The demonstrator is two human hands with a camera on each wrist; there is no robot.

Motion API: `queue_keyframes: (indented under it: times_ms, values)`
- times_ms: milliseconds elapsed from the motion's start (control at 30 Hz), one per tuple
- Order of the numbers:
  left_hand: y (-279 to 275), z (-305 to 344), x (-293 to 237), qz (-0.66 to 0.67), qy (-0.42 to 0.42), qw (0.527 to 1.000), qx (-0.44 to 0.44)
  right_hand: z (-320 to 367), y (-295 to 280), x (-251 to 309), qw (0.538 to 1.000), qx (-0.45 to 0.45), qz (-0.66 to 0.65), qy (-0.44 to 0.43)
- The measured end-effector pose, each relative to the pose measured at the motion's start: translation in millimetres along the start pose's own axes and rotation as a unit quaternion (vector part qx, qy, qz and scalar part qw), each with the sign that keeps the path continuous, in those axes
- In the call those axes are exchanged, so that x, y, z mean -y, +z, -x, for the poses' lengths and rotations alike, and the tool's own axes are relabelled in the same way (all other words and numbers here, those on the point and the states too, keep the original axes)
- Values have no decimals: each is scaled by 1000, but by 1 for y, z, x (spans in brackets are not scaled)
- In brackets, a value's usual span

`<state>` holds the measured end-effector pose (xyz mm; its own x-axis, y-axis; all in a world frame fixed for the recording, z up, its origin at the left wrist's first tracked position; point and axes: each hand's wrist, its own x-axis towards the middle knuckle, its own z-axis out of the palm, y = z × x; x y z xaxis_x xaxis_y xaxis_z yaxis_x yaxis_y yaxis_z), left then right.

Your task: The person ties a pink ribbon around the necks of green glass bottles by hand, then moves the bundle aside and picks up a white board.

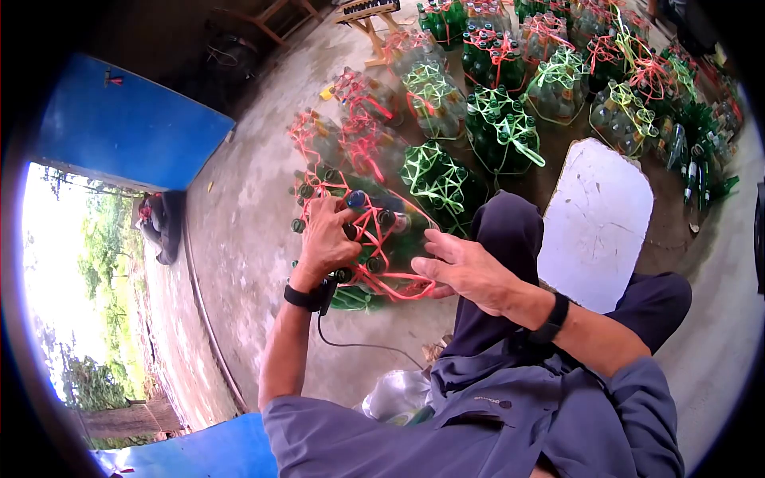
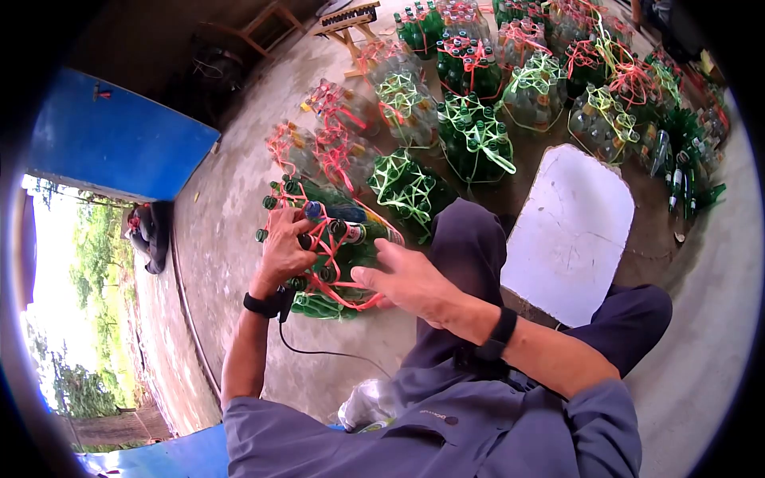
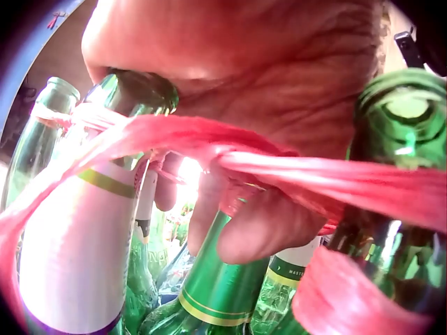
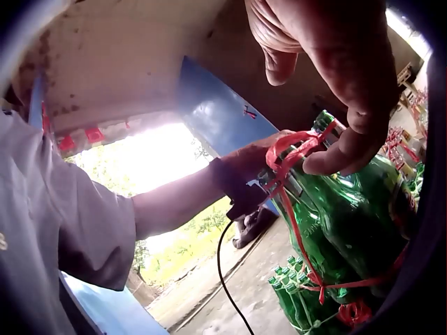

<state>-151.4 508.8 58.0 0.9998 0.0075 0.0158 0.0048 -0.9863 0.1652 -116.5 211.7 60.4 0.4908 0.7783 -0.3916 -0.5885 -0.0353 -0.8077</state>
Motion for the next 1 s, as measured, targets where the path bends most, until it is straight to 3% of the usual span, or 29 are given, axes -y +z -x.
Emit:
queue_keyframes:
  times_ms: [67, 133, 200, 267, 300, 333, 500, 567, 633, 700, 733, 800, 1000]
  values:
    - [1, 2, -2, 1, -5, 1000, -8, -19, 4, -16, 998, -56, -7, -19]
    - [0, 3, -6, 3, -8, 1000, -7, -31, 2, -32, 997, -59, -48, -16]
    - [0, 3, -4, -3, -9, 1000, -14, -32, 1, -33, 991, -60, -105, 50]
    - [8, 6, 5, 20, 10, 999, -32, -36, 2, -46, 989, -71, -127, 29]
    - [8, 6, 8, 22, 17, 999, -40, -46, -8, -70, 987, -32, -158, 8]
    - [9, 6, 7, 27, 28, 998, -43, -46, -7, -72, 985, -57, -158, 45]
    - [1, 7, -2, 23, -9, 999, -21, -56, -10, -86, 985, -60, -141, 79]
    - [5, 6, -2, 47, 13, 998, -34, -55, -12, -87, 991, -52, -114, 50]
    - [2, 7, -11, 44, 21, 998, -49, -66, -15, -110, 994, -112, 13, 5]
    - [1, 8, -21, 33, 11, 999, -34, -56, -13, -106, 992, -107, 62, -21]
    - [-3, 7, -30, 55, 6, 998, -26, -87, -15, -151, 969, -161, 150, -115]
    - [8, 10, -14, 44, -6, 999, -22, -74, -16, -130, 990, -112, 75, -38]
    - [14, 12, -9, 33, -13, 999, -35, -69, -14, -120, 993, -117, 32, -14]
